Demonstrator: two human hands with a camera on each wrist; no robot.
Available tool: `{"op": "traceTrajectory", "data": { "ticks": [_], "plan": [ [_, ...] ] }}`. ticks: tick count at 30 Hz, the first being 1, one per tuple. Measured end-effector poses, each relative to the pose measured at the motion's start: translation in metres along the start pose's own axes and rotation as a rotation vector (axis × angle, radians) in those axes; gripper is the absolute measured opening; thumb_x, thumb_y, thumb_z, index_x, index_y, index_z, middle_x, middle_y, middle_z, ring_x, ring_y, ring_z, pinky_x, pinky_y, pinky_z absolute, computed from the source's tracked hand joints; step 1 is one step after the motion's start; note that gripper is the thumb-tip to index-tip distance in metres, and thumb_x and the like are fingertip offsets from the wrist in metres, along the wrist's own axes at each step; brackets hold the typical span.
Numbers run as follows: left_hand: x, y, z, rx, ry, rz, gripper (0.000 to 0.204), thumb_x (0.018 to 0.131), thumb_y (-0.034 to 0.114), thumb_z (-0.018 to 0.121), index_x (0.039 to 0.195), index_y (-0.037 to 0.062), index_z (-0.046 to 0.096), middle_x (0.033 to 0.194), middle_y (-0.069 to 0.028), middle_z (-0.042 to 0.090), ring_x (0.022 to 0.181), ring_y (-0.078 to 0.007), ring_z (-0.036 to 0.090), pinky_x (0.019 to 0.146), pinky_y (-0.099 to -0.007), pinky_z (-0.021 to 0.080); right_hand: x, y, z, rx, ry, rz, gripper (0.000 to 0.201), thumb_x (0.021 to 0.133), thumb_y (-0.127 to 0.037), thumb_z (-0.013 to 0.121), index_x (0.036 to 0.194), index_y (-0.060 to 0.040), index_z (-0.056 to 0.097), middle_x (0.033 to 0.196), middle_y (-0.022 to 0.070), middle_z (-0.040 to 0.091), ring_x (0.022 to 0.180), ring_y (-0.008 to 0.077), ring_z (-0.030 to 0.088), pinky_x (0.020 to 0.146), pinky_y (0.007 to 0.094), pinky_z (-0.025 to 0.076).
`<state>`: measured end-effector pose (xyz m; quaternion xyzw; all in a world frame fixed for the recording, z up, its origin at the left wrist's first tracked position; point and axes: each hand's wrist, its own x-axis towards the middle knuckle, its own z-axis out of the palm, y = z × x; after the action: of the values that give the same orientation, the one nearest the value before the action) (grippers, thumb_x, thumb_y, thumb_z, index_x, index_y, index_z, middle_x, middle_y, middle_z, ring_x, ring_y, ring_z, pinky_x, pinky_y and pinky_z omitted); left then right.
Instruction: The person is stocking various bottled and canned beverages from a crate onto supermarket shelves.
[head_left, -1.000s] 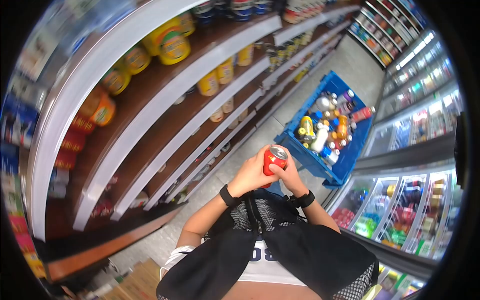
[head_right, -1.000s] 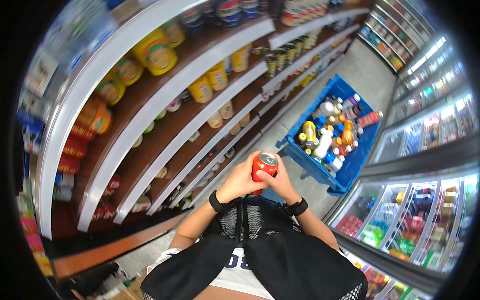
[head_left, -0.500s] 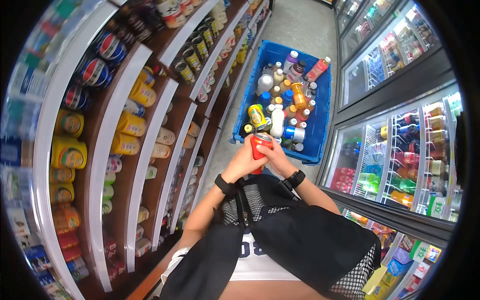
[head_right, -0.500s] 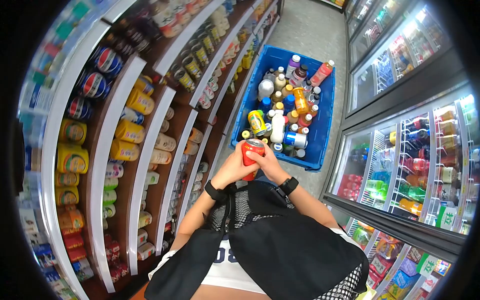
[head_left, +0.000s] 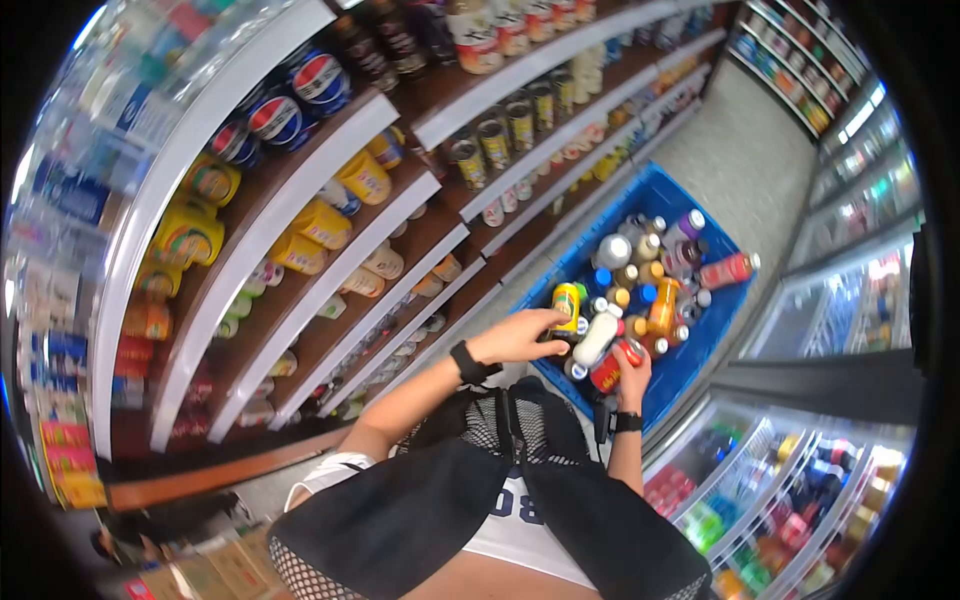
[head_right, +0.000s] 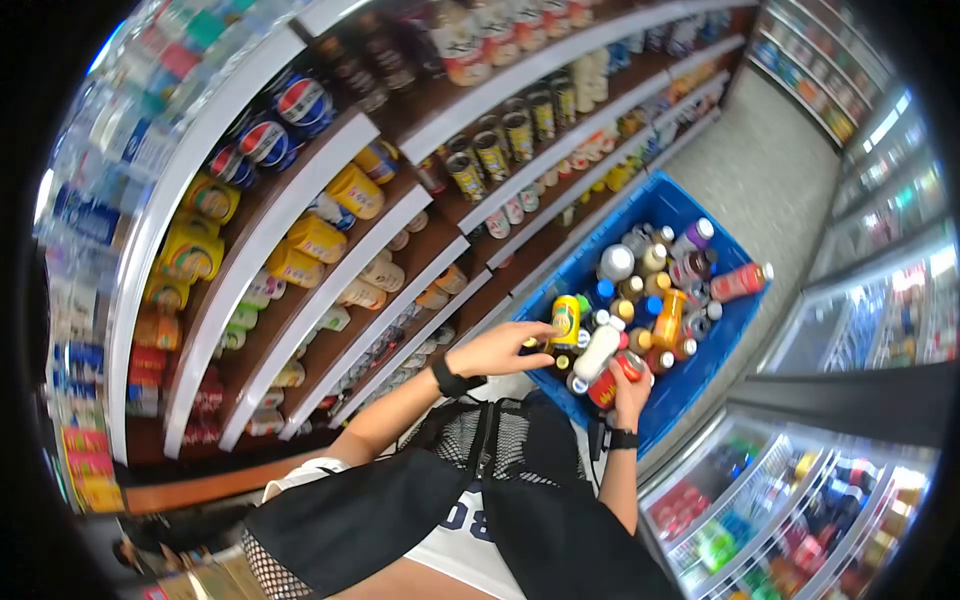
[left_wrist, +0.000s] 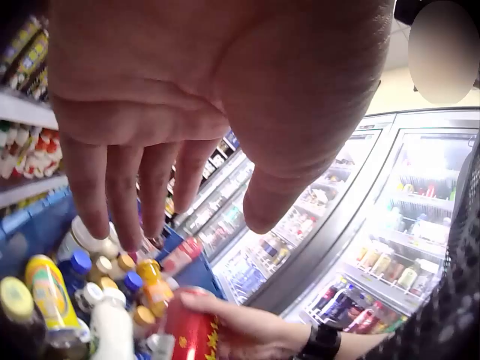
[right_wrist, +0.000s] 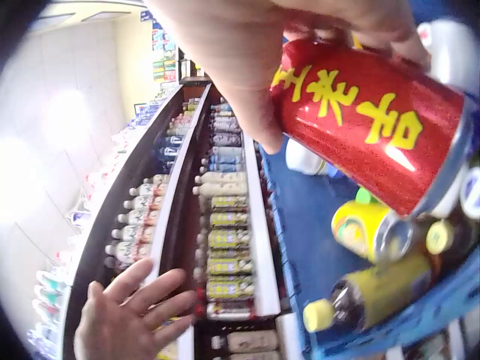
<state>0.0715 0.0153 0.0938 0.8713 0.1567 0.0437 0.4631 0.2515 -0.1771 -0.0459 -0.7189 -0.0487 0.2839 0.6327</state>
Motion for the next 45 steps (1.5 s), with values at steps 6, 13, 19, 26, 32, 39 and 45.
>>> {"op": "traceTrajectory", "data": {
  "ticks": [6, 13, 19, 26, 32, 39, 45],
  "plan": [
    [-0.033, 0.029, -0.096, 0.158, 0.546, 0.021, 0.027, 0.085, 0.017, 0.066, 0.107, 0.0013, 0.063, 0.103, -0.0123, 0.066, 0.095, -0.023, 0.064, 0.084, -0.0329, 0.05, 0.061, 0.024, -0.06, -0.454, 0.165, 0.156, 0.057, 0.067, -0.041, 0.08, 0.101, 0.0022, 0.065, 0.094, 0.0137, 0.068, 0.087, 0.0228, 0.065, 0.081, 0.0349, 0.049],
    [-0.08, 0.045, -0.181, 0.29, 1.19, -0.019, 0.014, 0.087, 0.012, 0.063, 0.097, 0.0014, 0.066, 0.09, -0.0064, 0.068, 0.081, -0.0128, 0.063, 0.073, -0.0258, 0.049, 0.109, 0.069, -0.078, -0.072, 0.084, 0.421, 0.061, 0.076, -0.04, 0.074, 0.099, 0.0141, 0.059, 0.089, 0.0202, 0.067, 0.071, 0.0241, 0.068, 0.064, 0.0347, 0.055],
    [-0.106, 0.022, -0.167, 0.232, 1.217, -0.182, 0.019, 0.087, 0.015, 0.065, 0.099, 0.0001, 0.065, 0.091, -0.0071, 0.068, 0.079, -0.0124, 0.063, 0.073, -0.0261, 0.049, 0.101, 0.046, -0.072, -0.57, 0.123, 0.393, 0.086, 0.083, -0.065, 0.05, 0.107, 0.0171, 0.058, 0.108, 0.0273, 0.062, 0.099, 0.0353, 0.063, 0.081, 0.0412, 0.051],
    [-0.142, -0.039, -0.141, 0.405, 1.562, -0.312, 0.03, 0.084, 0.021, 0.068, 0.104, -0.0001, 0.062, 0.098, -0.0117, 0.063, 0.087, -0.0203, 0.061, 0.076, -0.0324, 0.049, 0.078, 0.009, -0.059, -0.918, 0.258, -0.071, 0.064, 0.089, -0.055, 0.048, 0.105, 0.0055, 0.062, 0.103, 0.0256, 0.062, 0.098, 0.0395, 0.058, 0.085, 0.045, 0.045],
    [-0.181, -0.071, -0.159, 0.488, 1.647, -0.417, 0.054, 0.081, 0.028, 0.071, 0.12, -0.0019, 0.048, 0.117, -0.0185, 0.051, 0.106, -0.0287, 0.052, 0.089, -0.0385, 0.043, 0.079, -0.034, -0.001, -0.732, 0.102, -0.583, 0.044, 0.089, -0.035, 0.06, 0.103, 0.0065, 0.061, 0.102, 0.0235, 0.062, 0.096, 0.038, 0.058, 0.085, 0.0427, 0.044],
    [-0.193, -0.11, -0.189, 0.371, 1.595, -0.316, 0.073, 0.074, 0.031, 0.077, 0.124, -0.0068, 0.041, 0.12, -0.023, 0.05, 0.112, -0.0322, 0.05, 0.095, -0.0408, 0.04, 0.026, -0.056, 0.112, -0.522, -0.238, -0.881, 0.03, 0.088, -0.024, 0.065, 0.104, 0.001, 0.061, 0.107, 0.0172, 0.062, 0.102, 0.0304, 0.058, 0.092, 0.0369, 0.043],
    [-0.179, -0.104, -0.192, 0.396, 1.46, -0.305, 0.075, 0.072, 0.029, 0.081, 0.124, -0.0062, 0.041, 0.118, -0.0225, 0.055, 0.107, -0.0295, 0.056, 0.092, -0.036, 0.043, -0.086, -0.067, 0.177, -0.464, -0.687, -0.736, 0.027, 0.085, -0.02, 0.066, 0.105, -0.0017, 0.062, 0.114, 0.0195, 0.06, 0.108, 0.0342, 0.057, 0.094, 0.0382, 0.043]
  ]
}}
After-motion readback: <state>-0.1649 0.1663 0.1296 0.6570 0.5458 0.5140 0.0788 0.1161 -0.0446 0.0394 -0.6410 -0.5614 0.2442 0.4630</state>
